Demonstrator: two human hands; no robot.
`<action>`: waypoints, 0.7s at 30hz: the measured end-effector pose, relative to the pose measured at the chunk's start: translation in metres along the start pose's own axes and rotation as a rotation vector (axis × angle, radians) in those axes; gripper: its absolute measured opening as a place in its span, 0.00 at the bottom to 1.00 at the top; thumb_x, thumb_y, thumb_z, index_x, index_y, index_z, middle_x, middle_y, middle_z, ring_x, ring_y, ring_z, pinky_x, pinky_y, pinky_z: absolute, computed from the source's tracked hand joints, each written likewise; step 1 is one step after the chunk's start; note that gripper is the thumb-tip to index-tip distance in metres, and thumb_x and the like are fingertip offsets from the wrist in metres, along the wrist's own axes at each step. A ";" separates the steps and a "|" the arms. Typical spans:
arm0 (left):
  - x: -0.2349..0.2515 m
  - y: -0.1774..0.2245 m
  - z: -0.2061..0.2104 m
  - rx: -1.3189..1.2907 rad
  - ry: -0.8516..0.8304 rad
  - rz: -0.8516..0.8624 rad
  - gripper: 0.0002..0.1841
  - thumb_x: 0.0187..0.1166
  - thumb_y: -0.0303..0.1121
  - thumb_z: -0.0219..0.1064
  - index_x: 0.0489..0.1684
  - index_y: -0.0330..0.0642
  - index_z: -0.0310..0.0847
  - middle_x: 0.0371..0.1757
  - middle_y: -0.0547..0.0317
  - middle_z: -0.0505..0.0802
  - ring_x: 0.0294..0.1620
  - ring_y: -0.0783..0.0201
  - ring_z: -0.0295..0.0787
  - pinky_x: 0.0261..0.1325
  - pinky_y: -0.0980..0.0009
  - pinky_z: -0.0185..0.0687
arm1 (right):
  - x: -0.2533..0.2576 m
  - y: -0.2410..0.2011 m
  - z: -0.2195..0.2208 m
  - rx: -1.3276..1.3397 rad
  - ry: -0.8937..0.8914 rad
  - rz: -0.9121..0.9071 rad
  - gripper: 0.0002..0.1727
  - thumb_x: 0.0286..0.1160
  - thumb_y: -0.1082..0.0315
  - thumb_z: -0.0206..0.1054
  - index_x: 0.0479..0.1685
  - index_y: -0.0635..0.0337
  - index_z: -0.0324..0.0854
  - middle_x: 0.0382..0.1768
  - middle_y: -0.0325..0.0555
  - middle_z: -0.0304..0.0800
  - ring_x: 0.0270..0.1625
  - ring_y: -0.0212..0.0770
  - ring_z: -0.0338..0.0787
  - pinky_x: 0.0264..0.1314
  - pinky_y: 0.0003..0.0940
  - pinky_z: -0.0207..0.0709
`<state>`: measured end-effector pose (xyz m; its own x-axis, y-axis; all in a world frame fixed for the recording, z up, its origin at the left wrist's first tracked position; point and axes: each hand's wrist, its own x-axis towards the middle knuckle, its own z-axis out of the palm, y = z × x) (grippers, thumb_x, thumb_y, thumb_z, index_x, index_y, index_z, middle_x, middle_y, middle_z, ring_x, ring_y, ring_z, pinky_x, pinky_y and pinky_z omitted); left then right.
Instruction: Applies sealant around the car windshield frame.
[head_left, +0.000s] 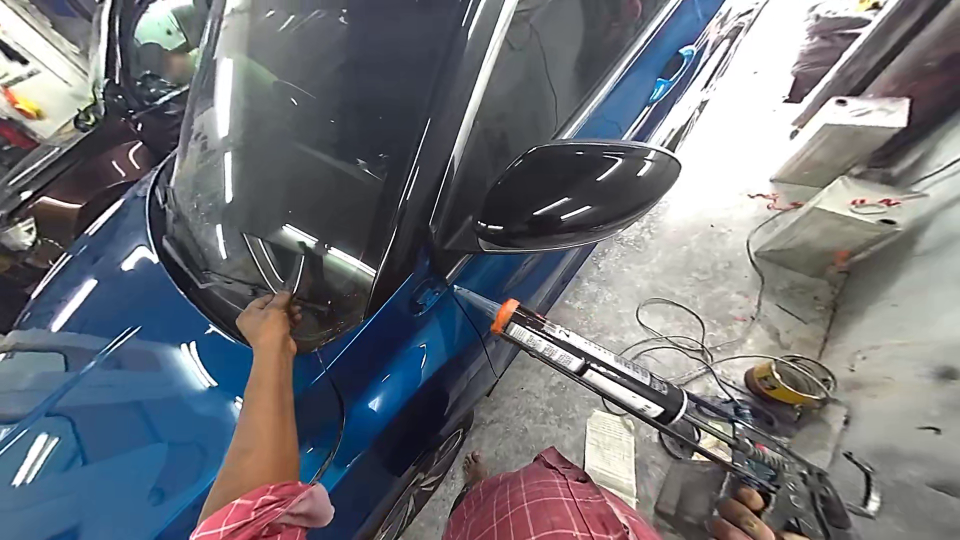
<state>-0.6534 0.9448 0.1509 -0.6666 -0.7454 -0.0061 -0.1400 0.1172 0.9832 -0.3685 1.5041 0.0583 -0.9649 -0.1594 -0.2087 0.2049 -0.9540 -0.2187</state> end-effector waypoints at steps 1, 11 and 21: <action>0.000 0.001 -0.001 0.032 0.006 -0.007 0.12 0.78 0.38 0.75 0.46 0.40 0.83 0.30 0.62 0.91 0.22 0.72 0.85 0.27 0.73 0.86 | 0.004 0.002 0.002 0.015 0.003 0.016 0.14 0.67 0.64 0.74 0.52 0.53 0.89 0.38 0.42 0.91 0.42 0.41 0.93 0.52 0.41 0.88; 0.001 -0.004 -0.006 0.127 -0.020 -0.004 0.18 0.83 0.45 0.70 0.54 0.38 0.80 0.33 0.58 0.89 0.24 0.68 0.88 0.32 0.69 0.89 | 0.036 0.031 0.026 -0.041 0.063 -0.019 0.13 0.72 0.56 0.75 0.47 0.53 0.90 0.35 0.45 0.90 0.40 0.43 0.93 0.51 0.44 0.90; 0.001 -0.005 -0.015 0.151 -0.098 -0.061 0.23 0.87 0.50 0.63 0.67 0.40 0.72 0.40 0.51 0.90 0.29 0.61 0.91 0.36 0.62 0.91 | 0.047 0.046 0.025 0.027 0.070 -0.030 0.12 0.70 0.62 0.76 0.48 0.57 0.89 0.34 0.48 0.90 0.39 0.47 0.94 0.54 0.49 0.90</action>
<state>-0.6429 0.9335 0.1483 -0.7203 -0.6878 -0.0899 -0.2858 0.1761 0.9420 -0.4085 1.4463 0.0618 -0.9565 -0.1137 -0.2688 0.1710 -0.9647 -0.2003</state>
